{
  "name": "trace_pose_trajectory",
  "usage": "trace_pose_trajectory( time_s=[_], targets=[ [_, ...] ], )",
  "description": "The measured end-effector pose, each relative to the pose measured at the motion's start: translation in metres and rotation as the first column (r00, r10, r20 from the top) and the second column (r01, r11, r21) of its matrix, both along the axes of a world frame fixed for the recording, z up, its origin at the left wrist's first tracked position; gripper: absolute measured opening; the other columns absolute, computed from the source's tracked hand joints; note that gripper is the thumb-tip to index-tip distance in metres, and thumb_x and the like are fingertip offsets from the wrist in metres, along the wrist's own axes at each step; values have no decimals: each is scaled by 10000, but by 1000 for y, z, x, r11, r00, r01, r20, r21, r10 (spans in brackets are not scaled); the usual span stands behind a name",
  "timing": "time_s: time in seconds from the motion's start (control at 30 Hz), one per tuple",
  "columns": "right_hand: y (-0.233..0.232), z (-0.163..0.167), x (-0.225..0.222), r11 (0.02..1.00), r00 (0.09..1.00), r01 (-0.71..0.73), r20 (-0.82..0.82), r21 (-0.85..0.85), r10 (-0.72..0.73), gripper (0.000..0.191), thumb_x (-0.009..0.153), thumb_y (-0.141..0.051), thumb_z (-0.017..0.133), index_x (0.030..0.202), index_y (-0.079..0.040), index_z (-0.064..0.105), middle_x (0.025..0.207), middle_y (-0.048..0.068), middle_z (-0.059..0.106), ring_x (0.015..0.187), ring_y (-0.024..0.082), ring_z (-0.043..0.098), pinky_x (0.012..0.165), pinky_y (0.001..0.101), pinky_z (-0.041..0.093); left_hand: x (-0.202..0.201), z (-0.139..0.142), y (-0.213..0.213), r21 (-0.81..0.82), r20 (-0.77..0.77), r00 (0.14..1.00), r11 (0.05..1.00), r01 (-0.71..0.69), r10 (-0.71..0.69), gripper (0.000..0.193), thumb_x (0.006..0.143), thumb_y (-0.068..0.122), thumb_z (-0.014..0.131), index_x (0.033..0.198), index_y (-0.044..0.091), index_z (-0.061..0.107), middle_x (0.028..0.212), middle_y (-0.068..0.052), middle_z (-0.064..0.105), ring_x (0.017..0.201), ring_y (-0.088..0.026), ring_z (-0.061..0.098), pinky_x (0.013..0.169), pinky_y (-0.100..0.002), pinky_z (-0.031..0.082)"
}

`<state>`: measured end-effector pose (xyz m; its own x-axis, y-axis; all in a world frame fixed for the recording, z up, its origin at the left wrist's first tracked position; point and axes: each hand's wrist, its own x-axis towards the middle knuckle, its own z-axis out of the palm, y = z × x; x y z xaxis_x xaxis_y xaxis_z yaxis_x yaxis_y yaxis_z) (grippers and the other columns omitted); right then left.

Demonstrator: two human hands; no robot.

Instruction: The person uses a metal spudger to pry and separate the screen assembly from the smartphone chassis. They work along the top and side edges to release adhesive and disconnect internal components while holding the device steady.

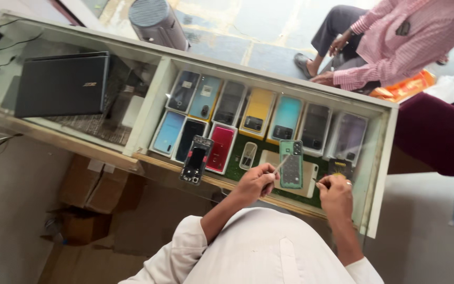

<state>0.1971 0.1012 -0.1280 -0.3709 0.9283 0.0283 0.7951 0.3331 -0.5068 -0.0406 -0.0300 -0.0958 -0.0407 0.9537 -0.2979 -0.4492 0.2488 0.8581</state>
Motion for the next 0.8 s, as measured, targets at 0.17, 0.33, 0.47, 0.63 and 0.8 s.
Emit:
trace_pose_trajectory(
  time_s=[0.17, 0.33, 0.47, 0.63, 0.8],
  targets=[
    [6, 24, 1, 966, 949, 124, -257, -226, -182, 152, 1025, -202, 649, 1044, -53, 625, 876, 87, 756, 811, 243, 734, 734, 383, 555, 6, -3, 0, -7, -125, 991, 999, -51, 49, 173, 1058, 157, 507, 961, 41, 592, 693, 59, 468, 607, -38, 418, 536, -229, 345],
    [6, 37, 5, 978, 935, 165, -295, -130, -197, 159, 996, -205, 690, 1076, -67, 684, 863, 120, 742, 752, 259, 730, 687, 385, 562, 9, 11, 1, -42, -245, 969, 998, -46, 34, 251, 1029, 191, 508, 867, 45, 632, 621, 56, 420, 557, -52, 374, 490, -246, 304],
    [5, 32, 3, 989, 982, 111, -140, -96, -124, 159, 993, -199, 715, 1102, -97, 771, 843, 153, 734, 741, 295, 719, 682, 400, 549, 10, 24, 2, 13, -328, 944, 999, -36, 38, 268, 1039, 202, 507, 873, 46, 649, 635, 59, 433, 584, -47, 392, 518, -238, 334],
    [-1, 16, 0, 995, 983, 90, -156, -50, -97, 164, 964, -227, 766, 1031, -78, 775, 823, 130, 745, 724, 274, 723, 672, 369, 545, 15, 31, 1, 14, -359, 932, 999, -47, 49, 262, 1040, 202, 520, 876, 46, 653, 632, 49, 443, 587, -47, 412, 519, -240, 346],
    [-3, 14, -1, 990, 959, 131, -246, -59, -142, 166, 897, -237, 819, 974, -93, 789, 791, 91, 752, 689, 167, 716, 613, 329, 528, 17, 34, -1, -2, -334, 942, 999, -45, 42, 253, 1041, 200, 526, 883, 48, 652, 636, 48, 449, 585, -45, 410, 510, -240, 339]
  ],
)
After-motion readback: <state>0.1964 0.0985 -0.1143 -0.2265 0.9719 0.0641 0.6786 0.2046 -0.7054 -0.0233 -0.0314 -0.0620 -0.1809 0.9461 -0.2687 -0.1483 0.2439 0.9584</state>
